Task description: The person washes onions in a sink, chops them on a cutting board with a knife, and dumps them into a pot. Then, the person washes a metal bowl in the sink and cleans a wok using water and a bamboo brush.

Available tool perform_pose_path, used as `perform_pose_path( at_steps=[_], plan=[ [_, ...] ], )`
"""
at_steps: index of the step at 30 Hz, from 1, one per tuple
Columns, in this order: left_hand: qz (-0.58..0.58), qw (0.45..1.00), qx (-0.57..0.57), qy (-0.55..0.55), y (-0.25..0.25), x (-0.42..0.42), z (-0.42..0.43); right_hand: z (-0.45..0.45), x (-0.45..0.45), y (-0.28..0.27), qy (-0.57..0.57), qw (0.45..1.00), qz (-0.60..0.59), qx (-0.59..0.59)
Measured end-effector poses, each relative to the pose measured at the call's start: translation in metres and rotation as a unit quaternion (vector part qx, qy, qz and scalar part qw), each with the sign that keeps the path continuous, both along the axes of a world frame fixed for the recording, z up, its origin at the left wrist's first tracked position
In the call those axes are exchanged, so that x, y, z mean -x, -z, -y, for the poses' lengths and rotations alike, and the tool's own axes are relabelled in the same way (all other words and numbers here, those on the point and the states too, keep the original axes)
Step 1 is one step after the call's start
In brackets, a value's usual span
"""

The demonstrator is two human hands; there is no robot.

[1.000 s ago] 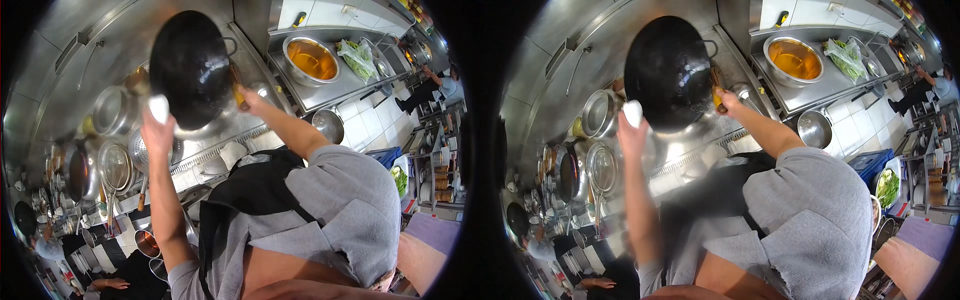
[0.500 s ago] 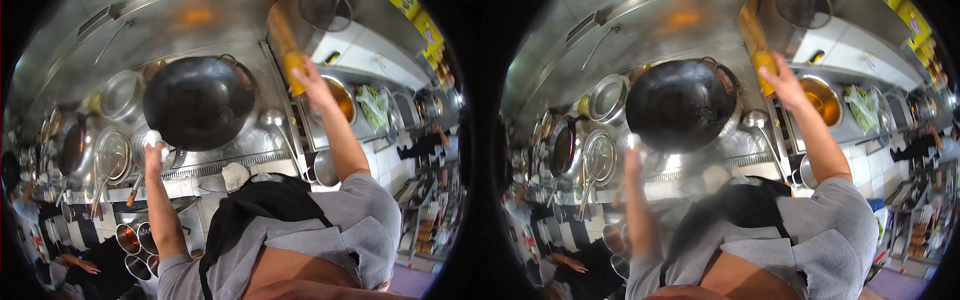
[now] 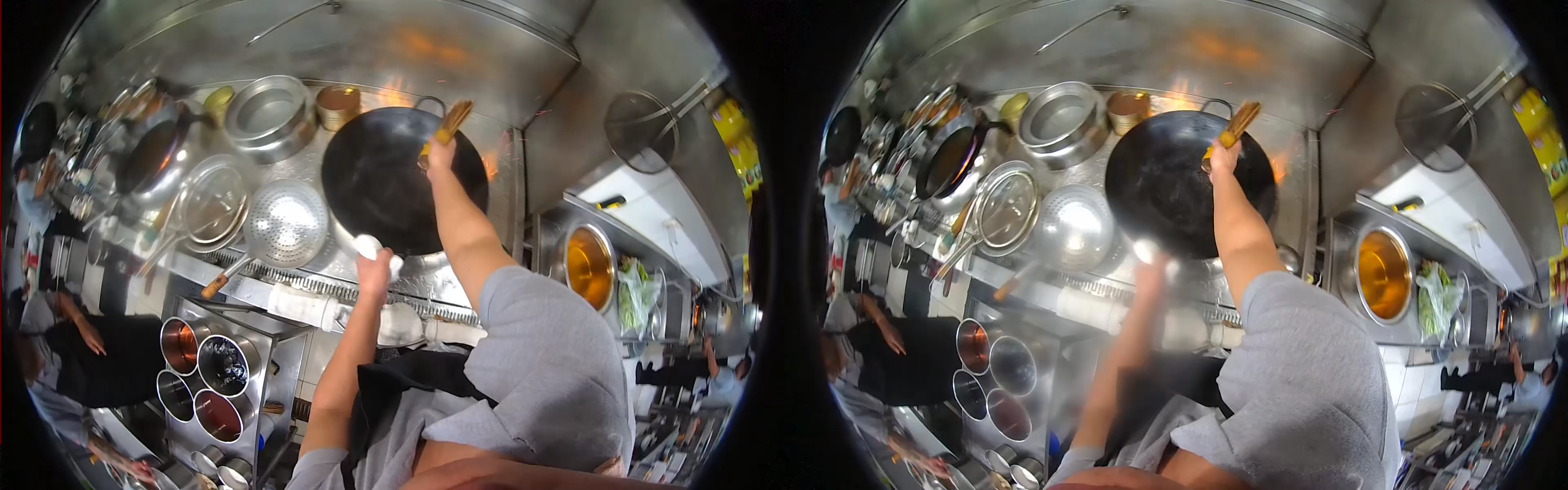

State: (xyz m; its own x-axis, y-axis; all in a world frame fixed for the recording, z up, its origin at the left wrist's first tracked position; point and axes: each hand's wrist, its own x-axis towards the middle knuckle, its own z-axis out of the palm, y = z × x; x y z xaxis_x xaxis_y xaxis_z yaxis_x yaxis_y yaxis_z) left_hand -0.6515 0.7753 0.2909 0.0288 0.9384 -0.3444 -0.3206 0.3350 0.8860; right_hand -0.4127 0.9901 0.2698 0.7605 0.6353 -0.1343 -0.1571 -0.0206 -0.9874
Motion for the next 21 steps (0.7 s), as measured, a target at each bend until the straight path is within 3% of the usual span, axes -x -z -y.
perform_pose_path(
  at_steps=[1, 2, 5, 7, 9, 10, 11, 12, 13, 14, 16, 18, 21],
  plan=[
    [-0.013, 1.000, -0.007, 0.006, 0.003, 0.001, 0.000, 0.007, 0.026, -0.008, -0.014, 1.000, 0.002, -0.001],
    [-0.020, 0.999, 0.002, 0.025, 0.000, 0.004, -0.002, 0.016, 0.049, -0.011, -0.023, 0.997, 0.019, 0.069],
    [-0.010, 0.999, 0.021, 0.045, -0.002, 0.009, 0.000, 0.053, 0.100, -0.011, -0.215, 0.925, 0.140, 0.280],
    [-0.024, 0.998, 0.006, 0.053, 0.001, 0.011, -0.002, 0.082, 0.098, 0.047, -0.388, 0.811, 0.400, 0.178],
    [-0.037, 0.997, 0.021, 0.066, 0.011, 0.011, -0.002, 0.144, 0.068, -0.029, -0.587, 0.704, 0.329, 0.229],
    [-0.041, 0.997, 0.019, 0.065, 0.009, 0.010, -0.002, 0.151, 0.017, -0.036, -0.617, 0.594, 0.456, 0.241],
    [-0.048, 0.997, 0.016, 0.066, 0.007, 0.010, 0.000, 0.157, -0.023, -0.074, -0.609, 0.600, 0.401, 0.329],
    [-0.046, 0.997, 0.009, 0.065, 0.011, 0.010, 0.000, 0.149, -0.058, -0.114, -0.567, 0.563, 0.447, 0.403],
    [-0.049, 0.997, 0.004, 0.064, 0.003, 0.012, -0.001, 0.110, -0.131, -0.105, -0.526, 0.440, 0.589, 0.428],
    [-0.036, 0.997, -0.003, 0.065, -0.007, 0.015, -0.001, 0.115, -0.113, -0.171, -0.319, 0.488, 0.614, 0.532],
    [-0.015, 0.997, 0.001, 0.070, -0.010, 0.014, 0.003, 0.083, -0.150, -0.172, -0.071, 0.734, 0.559, 0.379],
    [-0.017, 0.996, 0.000, 0.092, 0.014, 0.013, 0.001, 0.068, -0.139, -0.170, -0.030, 0.805, 0.485, 0.342],
    [0.002, 0.994, 0.008, 0.109, 0.010, 0.015, -0.001, 0.051, -0.069, -0.082, -0.011, 0.832, 0.497, 0.247]
  ],
)
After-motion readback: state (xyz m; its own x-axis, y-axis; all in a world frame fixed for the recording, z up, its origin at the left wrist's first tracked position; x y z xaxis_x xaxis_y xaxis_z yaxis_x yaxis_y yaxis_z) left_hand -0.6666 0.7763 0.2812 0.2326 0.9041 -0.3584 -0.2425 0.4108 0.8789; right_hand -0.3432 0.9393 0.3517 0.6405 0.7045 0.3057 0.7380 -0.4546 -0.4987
